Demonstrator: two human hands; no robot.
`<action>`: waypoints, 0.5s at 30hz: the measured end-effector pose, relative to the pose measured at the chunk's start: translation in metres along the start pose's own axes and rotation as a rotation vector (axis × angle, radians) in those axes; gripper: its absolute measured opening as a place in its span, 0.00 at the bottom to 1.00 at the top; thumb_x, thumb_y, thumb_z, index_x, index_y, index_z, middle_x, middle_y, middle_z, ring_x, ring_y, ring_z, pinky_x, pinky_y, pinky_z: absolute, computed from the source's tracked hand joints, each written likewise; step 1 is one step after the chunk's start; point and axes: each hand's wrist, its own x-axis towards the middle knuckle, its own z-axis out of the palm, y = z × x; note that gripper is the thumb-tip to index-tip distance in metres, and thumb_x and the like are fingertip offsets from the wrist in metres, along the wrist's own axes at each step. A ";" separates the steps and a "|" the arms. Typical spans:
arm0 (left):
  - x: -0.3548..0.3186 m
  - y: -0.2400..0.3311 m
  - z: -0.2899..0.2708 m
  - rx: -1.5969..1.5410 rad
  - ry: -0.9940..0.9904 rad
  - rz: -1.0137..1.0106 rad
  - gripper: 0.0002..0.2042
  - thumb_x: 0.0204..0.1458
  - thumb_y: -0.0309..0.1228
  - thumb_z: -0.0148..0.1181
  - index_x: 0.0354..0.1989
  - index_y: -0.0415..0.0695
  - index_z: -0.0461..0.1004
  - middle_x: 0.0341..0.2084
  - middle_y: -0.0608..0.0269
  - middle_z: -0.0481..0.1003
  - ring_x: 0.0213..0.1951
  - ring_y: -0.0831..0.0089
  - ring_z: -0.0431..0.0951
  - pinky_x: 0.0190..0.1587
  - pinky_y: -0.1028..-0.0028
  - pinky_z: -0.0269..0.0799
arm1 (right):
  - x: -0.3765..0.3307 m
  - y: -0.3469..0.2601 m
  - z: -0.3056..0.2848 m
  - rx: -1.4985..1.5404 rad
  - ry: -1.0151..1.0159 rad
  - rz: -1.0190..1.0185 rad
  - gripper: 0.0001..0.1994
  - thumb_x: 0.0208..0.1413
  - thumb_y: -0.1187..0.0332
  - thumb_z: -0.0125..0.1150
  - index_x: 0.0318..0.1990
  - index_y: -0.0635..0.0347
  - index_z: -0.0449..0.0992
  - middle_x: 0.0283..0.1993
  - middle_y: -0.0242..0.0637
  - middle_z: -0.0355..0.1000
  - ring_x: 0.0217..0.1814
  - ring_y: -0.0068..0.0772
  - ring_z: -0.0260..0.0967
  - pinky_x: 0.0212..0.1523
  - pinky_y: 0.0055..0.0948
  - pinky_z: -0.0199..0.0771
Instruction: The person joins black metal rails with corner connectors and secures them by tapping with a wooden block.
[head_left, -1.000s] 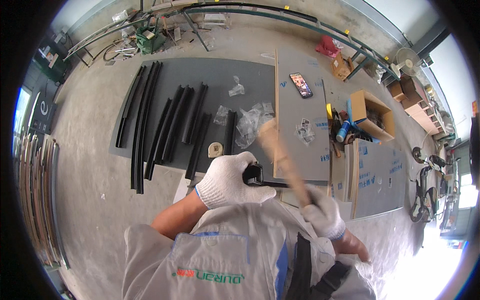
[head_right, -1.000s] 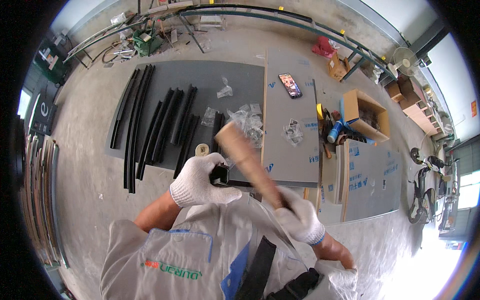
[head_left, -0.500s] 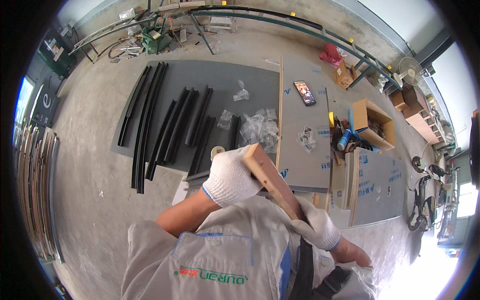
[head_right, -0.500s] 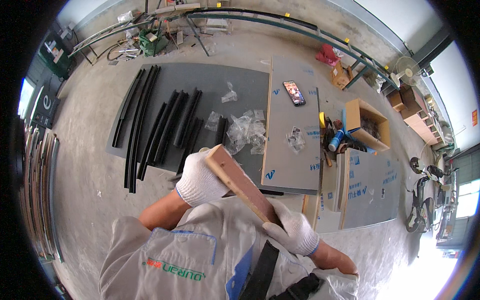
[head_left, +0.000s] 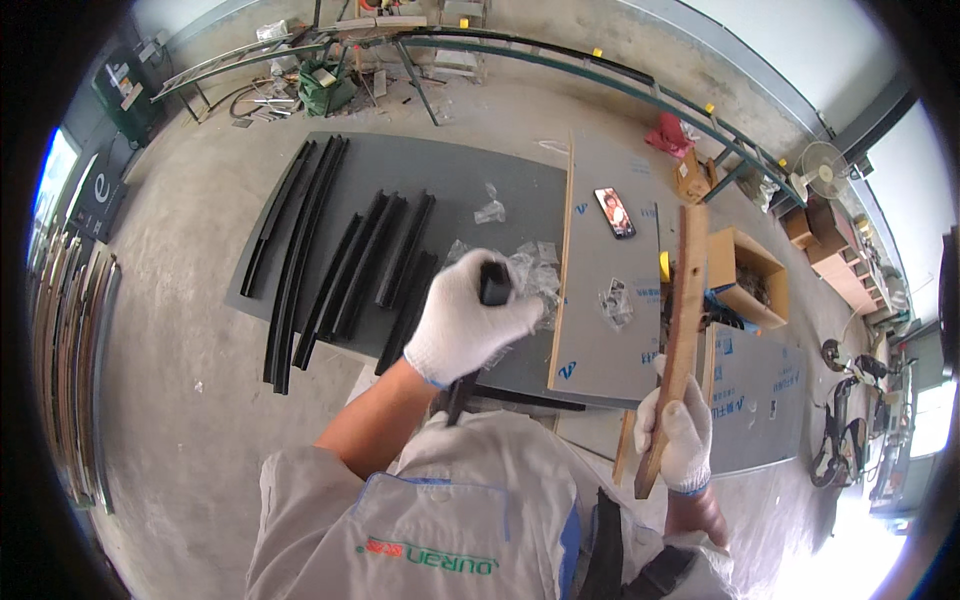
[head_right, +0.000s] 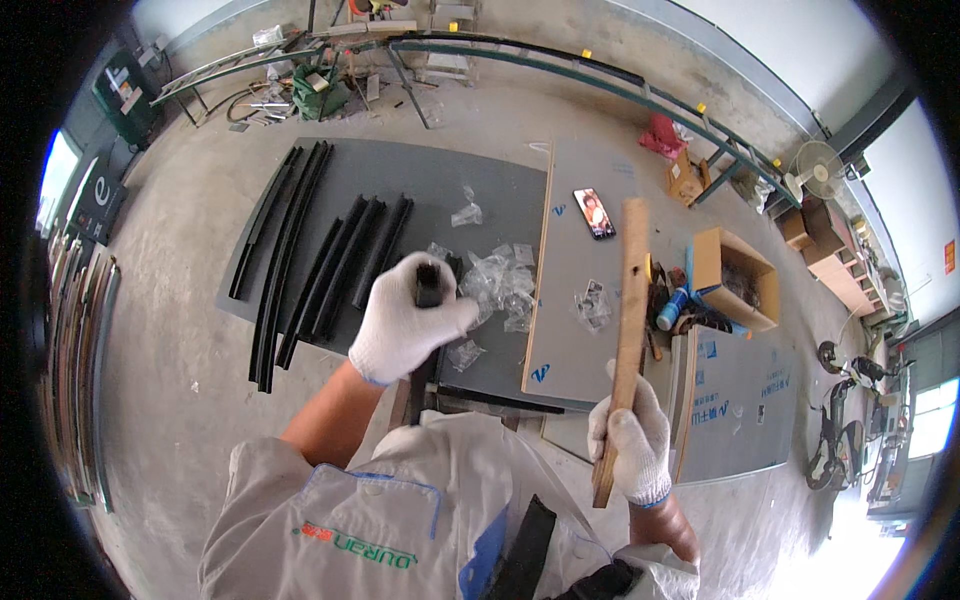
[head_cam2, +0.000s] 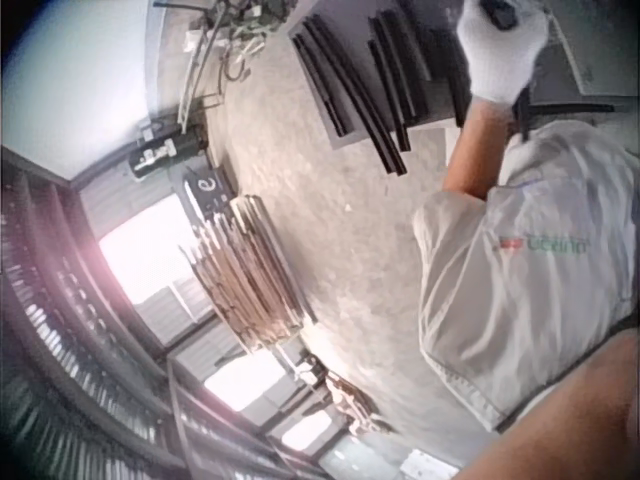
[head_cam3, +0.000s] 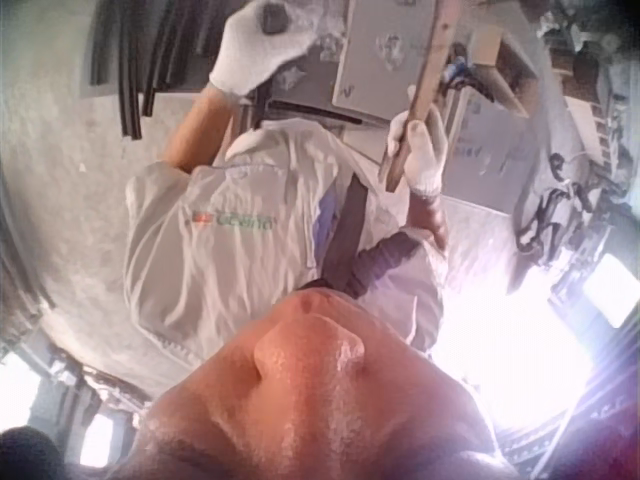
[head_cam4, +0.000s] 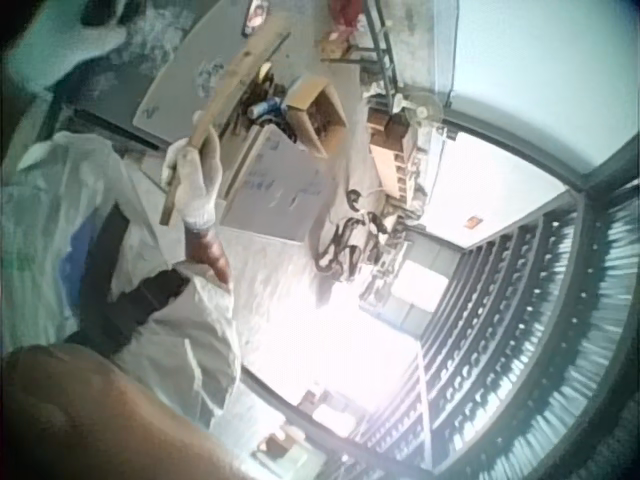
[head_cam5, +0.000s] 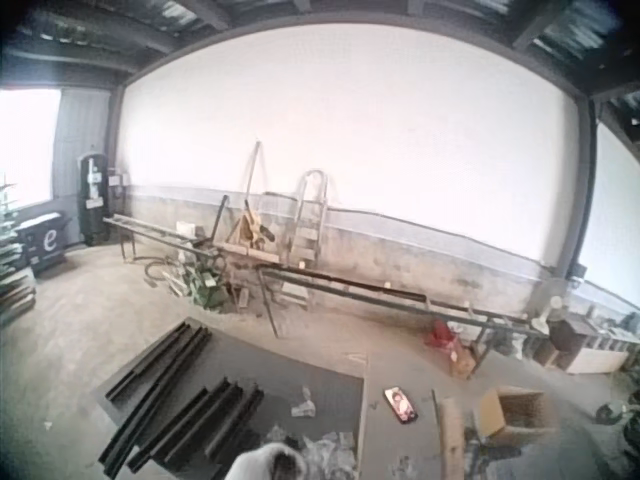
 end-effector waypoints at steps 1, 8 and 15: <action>0.013 -0.003 -0.001 -0.176 -0.044 -0.130 0.09 0.51 0.26 0.71 0.34 0.40 0.75 0.24 0.68 0.76 0.27 0.78 0.77 0.31 0.75 0.74 | 0.001 -0.001 0.000 -0.031 0.022 0.071 0.28 0.66 0.72 0.51 0.73 0.70 0.60 0.32 0.38 0.73 0.23 0.23 0.68 0.27 0.25 0.74; -0.046 -0.180 0.022 0.197 -0.255 -0.300 0.21 0.53 0.42 0.73 0.41 0.34 0.80 0.32 0.48 0.83 0.36 0.59 0.86 0.40 0.61 0.79 | 0.009 0.017 -0.001 -0.049 -0.075 0.244 0.33 0.66 0.75 0.54 0.78 0.70 0.55 0.38 0.40 0.76 0.29 0.25 0.72 0.29 0.25 0.74; -0.041 -0.083 0.011 0.768 -0.269 -0.198 0.23 0.52 0.49 0.72 0.38 0.37 0.78 0.27 0.44 0.82 0.34 0.45 0.85 0.38 0.54 0.81 | 0.017 0.000 -0.005 -0.203 -0.015 0.267 0.33 0.71 0.74 0.51 0.81 0.63 0.52 0.40 0.40 0.75 0.29 0.23 0.72 0.29 0.25 0.75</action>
